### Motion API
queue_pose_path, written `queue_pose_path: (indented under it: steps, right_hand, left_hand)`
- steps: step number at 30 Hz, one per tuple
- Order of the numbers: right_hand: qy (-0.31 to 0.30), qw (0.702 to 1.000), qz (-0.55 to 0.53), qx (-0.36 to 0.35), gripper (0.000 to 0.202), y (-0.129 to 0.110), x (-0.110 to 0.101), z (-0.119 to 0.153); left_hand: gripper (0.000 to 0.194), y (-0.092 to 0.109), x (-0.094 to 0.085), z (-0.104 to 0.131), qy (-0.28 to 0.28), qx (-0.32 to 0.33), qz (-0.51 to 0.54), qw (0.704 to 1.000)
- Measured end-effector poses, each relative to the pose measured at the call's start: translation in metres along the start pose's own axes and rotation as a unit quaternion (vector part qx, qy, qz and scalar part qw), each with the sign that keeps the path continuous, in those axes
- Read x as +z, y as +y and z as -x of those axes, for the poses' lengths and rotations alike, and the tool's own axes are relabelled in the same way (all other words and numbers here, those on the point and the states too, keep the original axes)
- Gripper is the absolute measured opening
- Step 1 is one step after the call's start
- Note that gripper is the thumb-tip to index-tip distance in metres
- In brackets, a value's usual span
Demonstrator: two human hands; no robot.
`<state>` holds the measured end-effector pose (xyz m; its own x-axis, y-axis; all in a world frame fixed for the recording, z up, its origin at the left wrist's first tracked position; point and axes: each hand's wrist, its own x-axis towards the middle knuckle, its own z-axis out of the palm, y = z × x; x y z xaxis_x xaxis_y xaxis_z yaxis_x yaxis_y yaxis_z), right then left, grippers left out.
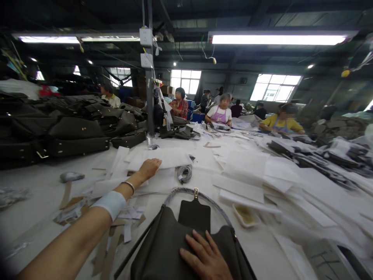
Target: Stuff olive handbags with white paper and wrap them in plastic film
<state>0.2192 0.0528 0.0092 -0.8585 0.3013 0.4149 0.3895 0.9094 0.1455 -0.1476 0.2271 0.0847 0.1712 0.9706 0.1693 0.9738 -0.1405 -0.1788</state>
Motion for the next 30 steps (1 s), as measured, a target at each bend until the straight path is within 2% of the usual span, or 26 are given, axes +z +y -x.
queue_pose_path:
  steps: [6,13,17,20,23,25,26,28,30]
  right_hand:
    - [0.043,0.999,0.025,-0.014,0.052,0.004,0.008,0.003]
    - [0.027,1.000,0.011,0.000,0.053,0.001,0.007,0.002]
    - [-0.005,1.000,-0.024,0.008,0.059,0.000,-0.003,-0.001]
    - [-0.040,0.995,-0.085,0.036,0.069,-0.006,-0.016,-0.003]
    - [-0.081,0.980,-0.148,0.107,0.074,-0.018,-0.030,-0.005]
    - [-0.091,0.967,-0.179,0.158,0.080,-0.025,-0.036,-0.006]
    - [-0.088,0.962,-0.189,0.179,0.083,-0.027,-0.038,-0.007]
    - [-0.072,0.955,-0.200,0.205,0.088,-0.030,-0.038,-0.009]
    - [-0.052,0.953,-0.208,0.214,0.088,-0.031,-0.036,-0.009]
  left_hand:
    - [0.036,0.011,-0.001,0.004,-0.021,-0.008,0.020,1.000]
    - [0.035,-0.004,-0.009,-0.001,-0.043,-0.057,0.027,0.997]
    - [0.033,-0.009,-0.031,0.002,-0.028,-0.080,0.023,0.996]
    - [0.029,0.003,-0.060,0.013,0.022,-0.057,0.020,0.998]
    - [0.032,0.033,-0.090,0.039,0.067,0.039,0.028,0.997]
    - [0.031,0.059,-0.105,0.068,0.076,0.145,0.040,0.986]
    - [0.030,0.072,-0.110,0.087,0.078,0.210,0.047,0.973]
    - [0.028,0.095,-0.114,0.127,0.103,0.374,0.059,0.920]
    - [0.025,0.111,-0.111,0.164,0.099,0.457,0.070,0.881]
